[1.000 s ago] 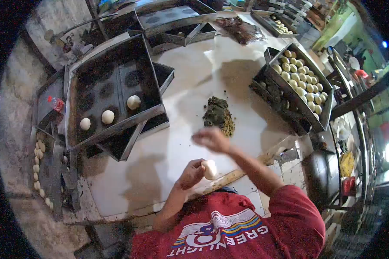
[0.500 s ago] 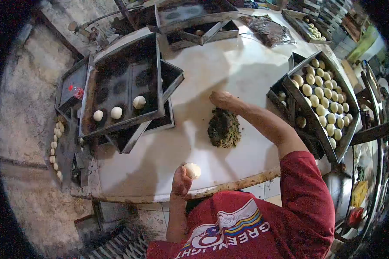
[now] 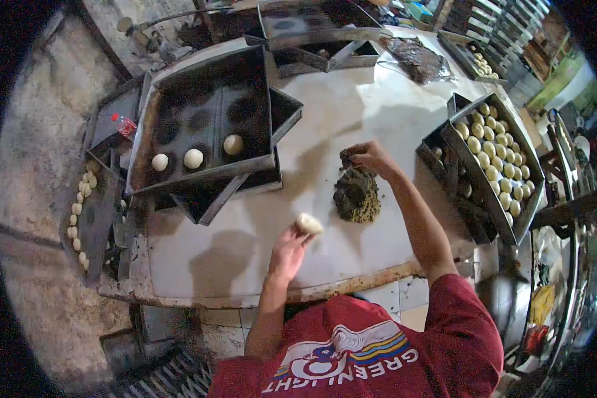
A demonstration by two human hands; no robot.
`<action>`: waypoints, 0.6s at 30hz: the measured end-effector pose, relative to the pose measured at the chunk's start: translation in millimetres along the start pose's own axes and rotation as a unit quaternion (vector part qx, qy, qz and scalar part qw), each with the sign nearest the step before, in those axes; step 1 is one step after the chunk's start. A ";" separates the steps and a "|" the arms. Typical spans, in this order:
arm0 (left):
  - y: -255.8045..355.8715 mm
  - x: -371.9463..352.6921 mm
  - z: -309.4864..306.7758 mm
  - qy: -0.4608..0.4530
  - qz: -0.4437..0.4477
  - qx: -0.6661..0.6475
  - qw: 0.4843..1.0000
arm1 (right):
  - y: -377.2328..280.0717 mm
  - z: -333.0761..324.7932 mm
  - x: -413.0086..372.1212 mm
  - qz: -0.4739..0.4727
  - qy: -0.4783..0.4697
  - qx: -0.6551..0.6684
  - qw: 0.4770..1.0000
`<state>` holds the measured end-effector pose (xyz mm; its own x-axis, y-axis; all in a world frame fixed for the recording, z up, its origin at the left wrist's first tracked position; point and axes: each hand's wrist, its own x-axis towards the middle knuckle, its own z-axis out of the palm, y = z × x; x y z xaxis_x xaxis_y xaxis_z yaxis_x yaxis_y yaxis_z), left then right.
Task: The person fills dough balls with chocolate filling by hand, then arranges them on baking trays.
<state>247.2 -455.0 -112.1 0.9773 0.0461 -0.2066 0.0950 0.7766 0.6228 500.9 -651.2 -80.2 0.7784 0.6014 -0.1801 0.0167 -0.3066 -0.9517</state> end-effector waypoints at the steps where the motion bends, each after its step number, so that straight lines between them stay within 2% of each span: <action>1: 3.7 10.4 4.7 0.020 -0.014 -0.006 1.000 | -10.9 10.8 -13.1 -0.005 0.035 0.024 0.999; 3: 24.4 18.6 22.8 -0.030 -0.021 -0.025 0.999 | -13.0 23.2 -34.4 0.002 0.066 0.027 0.997; 5: 29.7 15.6 22.8 -0.079 -0.022 -0.053 0.995 | -17.0 31.6 -52.8 0.061 0.197 -0.192 0.959; 6: 34.3 14.4 15.7 -0.077 -0.030 -0.046 0.996 | -14.0 36.1 -58.5 0.069 0.205 -0.201 0.955; 8: 37.1 8.5 -5.4 -0.100 -0.034 -0.047 0.993 | 11.0 51.9 -70.3 -0.005 0.261 -0.409 0.874; 9: 37.1 1.7 -12.2 -0.106 -0.042 -0.053 0.992 | 26.2 58.7 -76.3 0.003 0.266 -0.415 0.870; 11: 38.4 -10.0 -23.8 -0.075 -0.079 -0.015 0.994 | 46.4 67.1 -82.8 -0.039 0.279 -0.375 0.883; 12: 38.8 -19.3 -28.7 -0.066 -0.095 -0.047 0.992 | 31.5 77.4 -91.2 -0.076 0.279 -0.328 0.899; 13: 35.9 -24.9 -36.1 -0.065 -0.101 -0.053 0.991 | 22.9 84.3 -96.6 -0.069 0.278 -0.332 0.899; 15: 29.3 -31.5 -48.0 -0.091 -0.137 -0.057 0.985 | 14.0 93.7 -106.2 -0.066 0.307 -0.372 0.873; 16: 28.8 -36.1 -50.2 -0.097 -0.153 -0.055 0.982 | 17.8 91.8 -107.6 -0.096 0.325 -0.341 0.877; 18: 24.5 -43.3 -54.4 -0.098 -0.165 -0.062 0.980 | 13.6 91.2 -108.1 -0.089 0.311 -0.381 0.866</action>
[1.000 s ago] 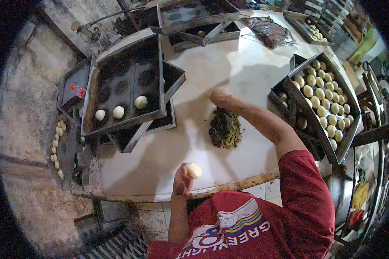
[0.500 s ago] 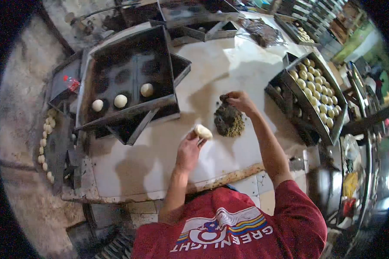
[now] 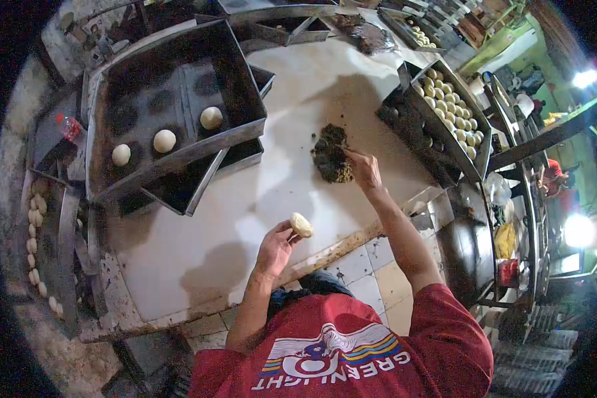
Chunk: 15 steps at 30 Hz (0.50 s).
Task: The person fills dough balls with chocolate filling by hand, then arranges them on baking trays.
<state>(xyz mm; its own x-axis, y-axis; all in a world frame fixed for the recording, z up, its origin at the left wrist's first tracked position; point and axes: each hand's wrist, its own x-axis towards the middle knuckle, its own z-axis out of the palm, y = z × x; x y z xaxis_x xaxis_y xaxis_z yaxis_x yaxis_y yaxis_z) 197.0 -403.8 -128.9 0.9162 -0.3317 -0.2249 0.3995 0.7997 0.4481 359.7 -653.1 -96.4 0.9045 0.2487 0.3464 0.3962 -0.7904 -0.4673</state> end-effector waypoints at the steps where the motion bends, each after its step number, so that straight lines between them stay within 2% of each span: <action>1: -3.6 -2.2 -0.8 -0.001 -0.006 -0.004 1.000 | -1.4 -1.9 2.1 -0.017 -0.013 -0.036 0.999; 5: -14.6 -0.2 1.3 -0.013 -0.008 -0.004 1.000 | 26.6 12.0 -4.3 -0.040 0.002 -0.053 0.998; 7: -16.5 3.6 15.2 -0.007 0.002 0.015 1.000 | 37.6 14.1 -12.9 0.100 -0.054 -0.004 0.993; 8: -19.4 4.1 19.6 -0.008 0.003 0.019 1.000 | 44.4 13.8 -14.5 0.078 -0.092 -0.072 0.990; 9: -21.8 5.1 24.1 0.007 0.010 0.029 0.999 | 59.1 18.6 -18.6 0.074 -0.088 -0.068 0.991; 10: -24.0 6.6 28.9 0.022 0.021 0.039 0.999 | 78.0 25.6 -22.8 0.173 -0.064 0.057 0.981; 11: -25.4 8.5 34.5 0.023 0.032 0.041 0.998 | 88.6 28.2 -22.0 0.263 -0.043 0.181 0.947; 12: -26.3 9.0 40.4 0.030 0.039 0.070 0.996 | 71.3 8.4 -23.1 0.297 -0.027 0.359 0.885; 13: -28.5 9.1 45.8 0.040 0.044 0.101 0.993 | 67.0 3.4 -28.1 0.289 -0.030 0.366 0.884; 15: -39.6 21.2 56.0 0.061 0.058 0.119 0.989 | 68.1 -8.1 -34.8 0.309 0.020 0.502 0.808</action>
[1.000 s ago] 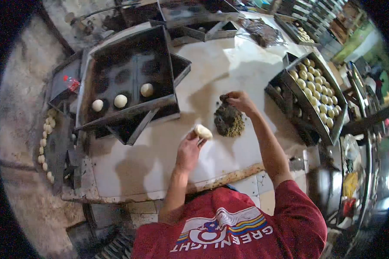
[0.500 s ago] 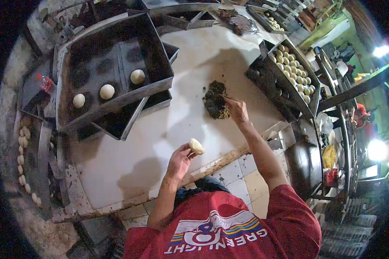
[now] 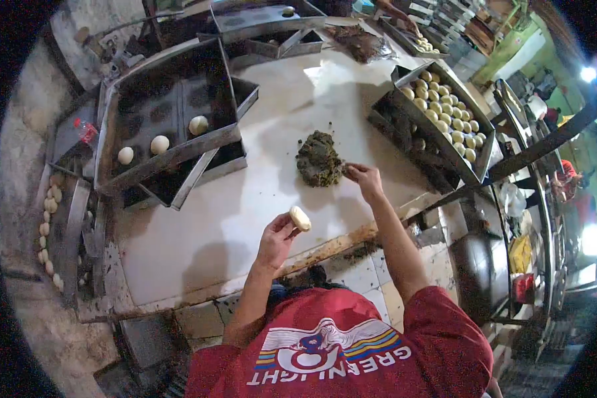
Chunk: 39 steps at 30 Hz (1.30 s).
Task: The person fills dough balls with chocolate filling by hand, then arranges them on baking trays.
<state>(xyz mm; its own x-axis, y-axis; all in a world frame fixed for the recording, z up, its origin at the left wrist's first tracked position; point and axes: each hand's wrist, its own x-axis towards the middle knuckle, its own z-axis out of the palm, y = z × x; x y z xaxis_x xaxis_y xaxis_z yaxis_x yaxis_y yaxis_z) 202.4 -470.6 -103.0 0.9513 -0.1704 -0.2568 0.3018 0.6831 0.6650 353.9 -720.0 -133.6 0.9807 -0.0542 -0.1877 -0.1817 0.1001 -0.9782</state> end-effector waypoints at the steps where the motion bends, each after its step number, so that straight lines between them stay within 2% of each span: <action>1: -7.5 7.4 8.8 0.019 0.002 0.012 1.000 | -4.8 -3.2 -6.1 0.021 0.021 0.003 1.000; 2: -16.4 16.7 19.3 0.020 0.006 0.017 1.000 | -7.0 -8.3 -15.9 0.001 -0.001 0.078 0.997; 4: -36.4 39.8 46.7 -0.035 0.048 -0.006 0.998 | -37.2 -5.0 -52.5 0.017 -0.004 0.156 0.988; 5: -47.1 48.8 67.1 -0.013 0.050 -0.033 0.998 | -45.4 -6.3 -67.0 -0.005 0.000 0.121 0.993; 7: -69.3 63.2 100.4 -0.041 0.104 -0.039 0.993 | -70.5 -9.3 -104.5 -0.043 0.016 0.000 0.999; 8: -80.1 69.7 111.7 -0.059 0.146 -0.023 0.987 | -56.1 -18.6 -107.1 -0.158 0.053 -0.126 0.978; 10: -85.3 73.1 127.3 -0.088 0.145 0.030 0.985 | -73.3 -31.3 -123.9 -0.277 0.066 -0.207 0.936; 11: -89.6 74.9 132.5 -0.115 0.128 -0.003 0.985 | -79.3 -42.3 -128.6 -0.275 0.071 -0.205 0.937; 13: -98.2 74.2 140.4 -0.142 0.105 -0.036 0.984 | -89.8 -65.6 -136.2 -0.276 -0.041 -0.179 0.944; 14: -100.9 73.1 142.8 -0.170 0.067 -0.040 0.982 | -98.1 -77.5 -138.3 -0.274 -0.037 -0.177 0.945; 16: -103.9 67.1 149.2 -0.220 -0.006 -0.050 0.974 | -112.0 -96.8 -138.0 -0.240 -0.071 -0.342 0.906; 17: -105.1 61.5 151.9 -0.205 -0.023 -0.054 0.977 | -112.4 -99.6 -136.8 -0.194 -0.037 -0.359 0.912; 18: -103.8 56.8 156.2 -0.200 -0.025 -0.051 0.978 | -109.2 -102.6 -136.6 -0.191 -0.040 -0.356 0.914; 20: -100.8 50.4 161.8 -0.207 -0.050 0.047 0.976 | -98.0 -108.2 -132.9 -0.250 0.010 -0.362 0.898; 21: -103.4 47.1 163.9 -0.153 -0.028 0.060 0.986 | -93.4 -112.0 -128.9 -0.172 -0.076 -0.379 0.906; 22: -105.0 46.8 161.6 -0.146 -0.025 0.061 0.987 | -87.0 -110.8 -129.6 -0.172 -0.084 -0.376 0.907; 24: -106.3 47.3 146.5 -0.034 -0.016 0.072 0.997 | -75.5 -98.2 -137.2 -0.038 -0.095 -0.192 0.976; 25: -108.9 47.5 141.0 0.001 0.041 0.086 0.995 | -61.8 -91.6 -136.4 0.024 -0.118 -0.069 0.990; 26: -110.2 44.1 134.0 0.022 0.050 0.084 0.995 | -49.0 -82.4 -140.8 0.031 -0.139 -0.068 0.987; 27: -106.6 37.1 133.3 0.072 0.086 0.108 0.988 | -43.9 -69.4 -149.6 -0.110 -0.117 -0.144 0.976; 28: -104.5 30.6 130.0 0.121 0.118 0.132 0.977 | -43.6 -55.8 -158.3 -0.252 -0.088 -0.211 0.940; 29: -105.6 26.3 121.6 0.139 0.136 0.140 0.971 | -48.4 -44.4 -165.1 -0.272 -0.085 -0.249 0.926; 30: -99.9 17.4 116.9 0.149 0.138 0.139 0.969 | -44.8 -37.4 -164.9 -0.270 -0.096 -0.246 0.926; 32: -87.3 -0.2 112.6 0.170 0.053 0.133 0.975 | -40.4 -27.2 -161.4 -0.252 -0.195 -0.282 0.905; 33: -82.1 -5.5 106.7 0.116 0.076 0.093 0.986 | -42.8 -16.8 -163.6 -0.233 -0.143 -0.274 0.922; 34: -76.7 -14.6 100.8 0.121 0.081 0.088 0.985 | -45.4 -7.8 -164.3 -0.234 -0.151 -0.276 0.920; 36: -60.9 -35.9 93.0 0.107 0.026 0.083 0.990 | -49.0 11.0 -163.6 -0.205 -0.111 -0.263 0.936; 37: -59.9 -42.4 81.4 0.096 0.048 0.046 0.993 | -39.1 15.4 -159.9 -0.118 -0.180 -0.232 0.949; 38: -52.6 -51.9 73.0 0.099 0.055 0.042 0.993 | -36.0 25.1 -160.3 -0.122 -0.187 -0.235 0.946; 39: -43.9 -62.5 64.3 0.073 0.083 0.061 0.992 | -34.6 37.6 -162.4 -0.080 -0.186 -0.212 0.956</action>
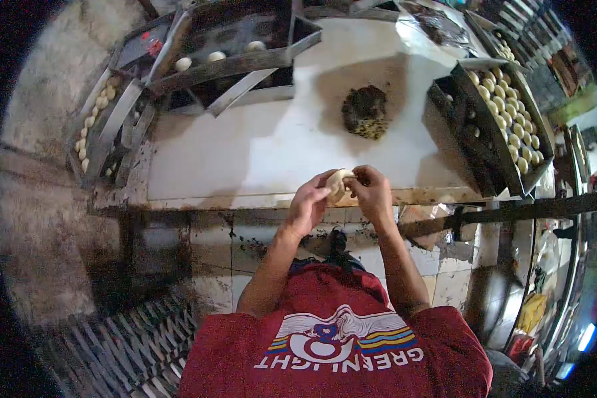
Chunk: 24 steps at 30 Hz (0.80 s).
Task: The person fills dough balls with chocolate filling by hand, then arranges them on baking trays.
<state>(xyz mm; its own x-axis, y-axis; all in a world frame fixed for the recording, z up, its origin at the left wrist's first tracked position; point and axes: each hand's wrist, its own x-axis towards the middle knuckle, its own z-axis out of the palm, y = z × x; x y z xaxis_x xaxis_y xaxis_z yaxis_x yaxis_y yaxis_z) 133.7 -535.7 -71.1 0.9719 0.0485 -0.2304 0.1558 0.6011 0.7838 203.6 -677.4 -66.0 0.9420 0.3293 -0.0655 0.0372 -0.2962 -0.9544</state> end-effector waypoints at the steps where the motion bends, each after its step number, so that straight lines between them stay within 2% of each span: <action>1: 7.1 -8.5 -12.5 -0.025 0.026 0.015 0.999 | -3.7 14.4 -1.2 0.041 -0.002 0.031 0.999; 2: 11.2 -15.6 -26.9 -0.025 0.041 0.034 0.998 | -7.6 30.9 -5.3 0.042 -0.005 0.029 0.999; 3: 12.7 -20.8 -44.2 -0.025 0.042 0.032 0.998 | -12.8 48.9 -9.8 0.050 -0.015 0.089 0.995; 5: 17.2 -30.5 -80.7 0.030 0.086 0.043 0.995 | -24.5 87.8 -19.1 0.064 -0.039 0.207 0.975; 6: 26.0 -35.5 -95.8 0.104 0.077 0.086 0.988 | -18.8 111.5 -23.9 -0.020 -0.052 0.137 0.989; 7: 33.6 -41.2 -114.2 0.110 0.082 0.082 0.987 | -27.6 140.1 -35.8 -0.019 -0.066 0.170 0.983; 9: 40.7 -56.2 -152.0 0.161 0.062 0.069 0.983 | -35.1 186.2 -52.1 -0.126 -0.025 -0.058 0.990; 10: 40.7 -62.8 -165.0 0.152 0.126 -0.018 0.980 | -38.4 207.3 -57.0 -0.128 -0.035 -0.058 0.990; 11: 44.6 -70.7 -181.0 0.157 0.128 -0.022 0.979 | -44.7 223.3 -58.0 -0.129 -0.041 -0.060 0.989; 13: 59.3 -88.0 -203.8 0.154 0.061 0.021 0.986 | -63.7 249.3 -56.0 -0.189 -0.054 -0.092 0.976; 14: 44.3 -89.4 -232.3 0.085 0.072 -0.018 0.994 | -75.9 263.2 -53.4 -0.194 0.009 -0.095 0.976; 15: 49.4 -96.3 -239.0 0.083 0.068 -0.017 0.994 | -87.9 275.2 -47.1 -0.200 0.078 -0.100 0.972; 16: 53.9 -99.6 -242.1 0.084 0.082 0.071 0.991 | -87.4 278.3 -39.9 -0.129 0.040 -0.043 0.990; 17: 56.9 -98.1 -241.9 0.104 0.048 -0.041 0.993 | -83.4 276.8 -34.6 -0.056 0.004 0.013 0.998; 18: 63.2 -97.4 -239.5 0.133 0.020 -0.154 0.979 | -81.2 277.1 -32.9 -0.104 -0.013 -0.044 0.994; 19: 72.3 -94.9 -237.9 0.126 0.016 -0.156 0.980 | -79.9 277.3 -31.6 -0.150 -0.031 -0.100 0.983; 21: 84.2 -89.8 -235.5 0.172 -0.022 -0.135 0.976 | -83.3 281.0 -36.9 -0.148 -0.076 -0.180 0.969; 22: 86.5 -83.7 -230.3 0.180 -0.035 -0.180 0.966 | -76.1 283.4 -35.9 -0.192 -0.077 -0.203 0.957; 23: 86.1 -75.3 -232.6 0.174 -0.040 -0.180 0.967 | -67.0 284.6 -30.7 -0.238 -0.078 -0.225 0.942; 24: 88.5 -66.0 -236.2 0.149 -0.022 -0.157 0.976 | -63.4 284.8 -23.3 -0.238 -0.074 -0.228 0.941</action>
<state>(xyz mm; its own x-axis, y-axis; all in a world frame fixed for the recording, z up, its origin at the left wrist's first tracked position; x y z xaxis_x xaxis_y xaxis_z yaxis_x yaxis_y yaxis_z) 41.6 -297.3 -122.7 0.8637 0.2181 -0.4544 0.0896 0.8208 0.5642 84.3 -410.9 -86.9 0.7262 0.6337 0.2664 0.6150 -0.4257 -0.6638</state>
